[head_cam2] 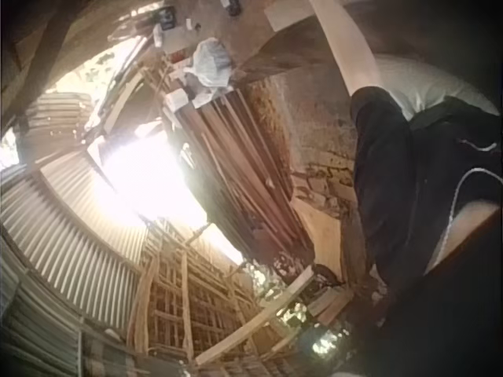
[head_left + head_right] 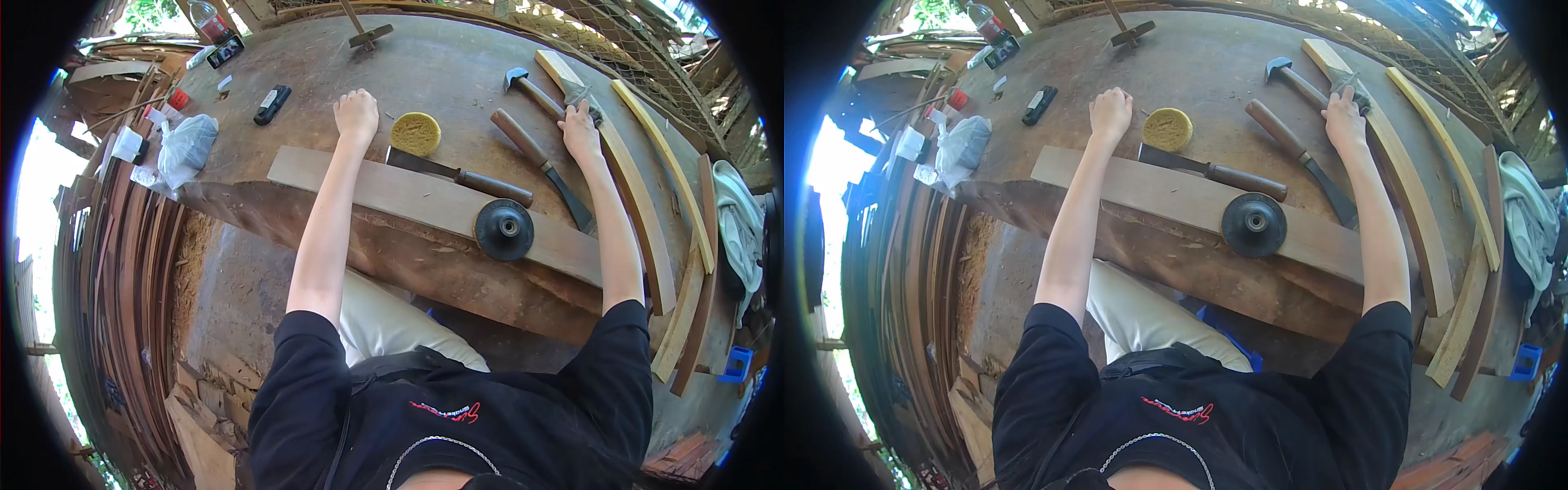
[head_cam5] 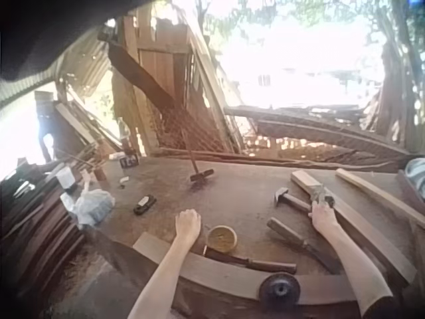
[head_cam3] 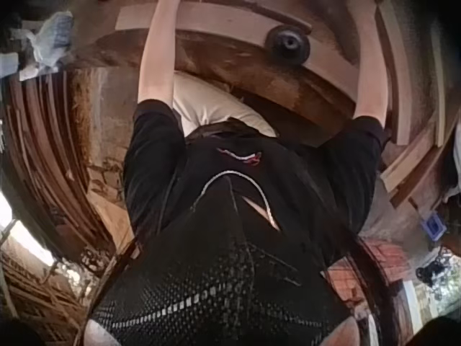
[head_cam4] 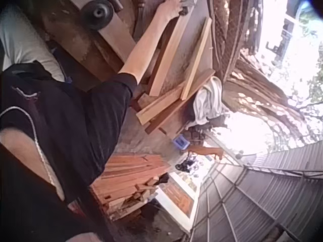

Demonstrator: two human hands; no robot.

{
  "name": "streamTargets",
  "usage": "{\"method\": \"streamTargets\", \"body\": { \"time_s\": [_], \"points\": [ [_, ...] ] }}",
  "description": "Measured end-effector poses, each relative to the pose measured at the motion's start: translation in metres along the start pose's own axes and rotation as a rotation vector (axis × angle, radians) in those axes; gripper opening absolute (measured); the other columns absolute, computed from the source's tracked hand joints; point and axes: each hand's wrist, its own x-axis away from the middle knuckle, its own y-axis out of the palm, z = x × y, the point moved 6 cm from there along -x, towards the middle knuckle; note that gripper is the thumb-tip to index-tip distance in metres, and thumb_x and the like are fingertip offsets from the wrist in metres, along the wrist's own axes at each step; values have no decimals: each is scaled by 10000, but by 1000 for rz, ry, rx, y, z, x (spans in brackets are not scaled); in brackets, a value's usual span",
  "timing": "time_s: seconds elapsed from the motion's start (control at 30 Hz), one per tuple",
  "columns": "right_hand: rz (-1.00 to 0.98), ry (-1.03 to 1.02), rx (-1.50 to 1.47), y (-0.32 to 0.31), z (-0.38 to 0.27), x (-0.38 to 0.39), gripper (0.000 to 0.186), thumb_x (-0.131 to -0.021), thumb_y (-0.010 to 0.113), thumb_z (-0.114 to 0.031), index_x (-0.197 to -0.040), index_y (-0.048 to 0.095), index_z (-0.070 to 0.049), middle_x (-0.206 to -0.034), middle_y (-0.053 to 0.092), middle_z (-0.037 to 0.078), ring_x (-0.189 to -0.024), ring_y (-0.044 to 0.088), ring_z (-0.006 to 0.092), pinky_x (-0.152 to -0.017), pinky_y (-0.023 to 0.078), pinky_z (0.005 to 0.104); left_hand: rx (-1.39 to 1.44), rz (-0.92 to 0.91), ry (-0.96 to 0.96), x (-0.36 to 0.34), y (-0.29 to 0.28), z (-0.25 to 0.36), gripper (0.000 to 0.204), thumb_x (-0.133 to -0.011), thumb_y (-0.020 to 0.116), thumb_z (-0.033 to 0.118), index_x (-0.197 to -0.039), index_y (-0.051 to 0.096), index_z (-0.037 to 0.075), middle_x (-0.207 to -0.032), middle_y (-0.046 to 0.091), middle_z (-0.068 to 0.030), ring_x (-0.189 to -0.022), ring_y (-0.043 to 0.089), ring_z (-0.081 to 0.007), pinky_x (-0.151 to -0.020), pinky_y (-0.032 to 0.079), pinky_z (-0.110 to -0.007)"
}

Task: The person uses a hammer to tap a chisel on a wooden plank, then smooths the plank with a sanding block. Finally, the person measures the plank with a tape measure.

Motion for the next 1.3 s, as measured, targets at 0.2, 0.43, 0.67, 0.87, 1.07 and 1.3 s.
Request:
{"method": "streamTargets", "body": {
  "time_s": [0.2, 0.43, 0.67, 0.87, 1.07, 1.3],
  "points": [
    [50, -47, 8, -14, -7, 8, 280, -914, 539, -213, -1072, 507, 16, -1136, 423, 177, -981, 580, 368, -788, 504, 486, 409, 56, -1, 33, -40, 2, 164, -892, 557, 215, -902, 620, 64, -929, 645, -93, -950, 592, -274, -823, 419, -429],
    [197, -71, -130, -23, 4, -1, 356, -959, 450, -304, -1046, 544, 28, -1117, 457, 194, -992, 577, 373, -806, 483, 497, 574, 164, 116, 64, -67, 5, 175, -901, 576, 175, -932, 611, 7, -845, 650, -107, -726, 610, -207, -724, 462, -344],
    [314, -4, -422, -68, 33, -41, 477, -985, 375, -362, -966, 592, 62, -996, 559, 209, -872, 612, 334, -776, 479, 415, 727, 165, 102, 82, -86, 11, 126, -889, 581, 151, -911, 600, 28, -826, 635, -101, -800, 588, -243, -794, 420, -363],
    [100, 312, -1443, -94, 32, -14, 480, -1004, 331, -416, -1085, 555, 1, -656, 506, 21, -568, 490, 95, -530, 411, 265, 810, 171, 85, 92, -91, 5, 138, -889, 585, 134, -913, 591, -2, -837, 631, -132, -783, 587, -262, -751, 445, -364],
    [54, 302, -1259, -88, 59, 14, 568, -905, 539, -507, -1117, 500, 18, -746, 498, 35, -525, 433, 56, -470, 369, 204, 834, 209, 96, 102, -97, 3, 132, -892, 589, 121, -920, 585, -8, -842, 631, -135, -769, 587, -245, -710, 455, -338],
    [5, 232, -1197, -128, 30, 114, 299, -922, 581, -341, -814, 509, -71, -566, 448, -36, -440, 424, 44, -416, 342, 201, 1174, 146, 65, 137, -90, 35, 143, -861, 621, 32, -1001, 599, 19, -798, 663, -86, -722, 606, -145, -687, 465, -261]
  ]
}}
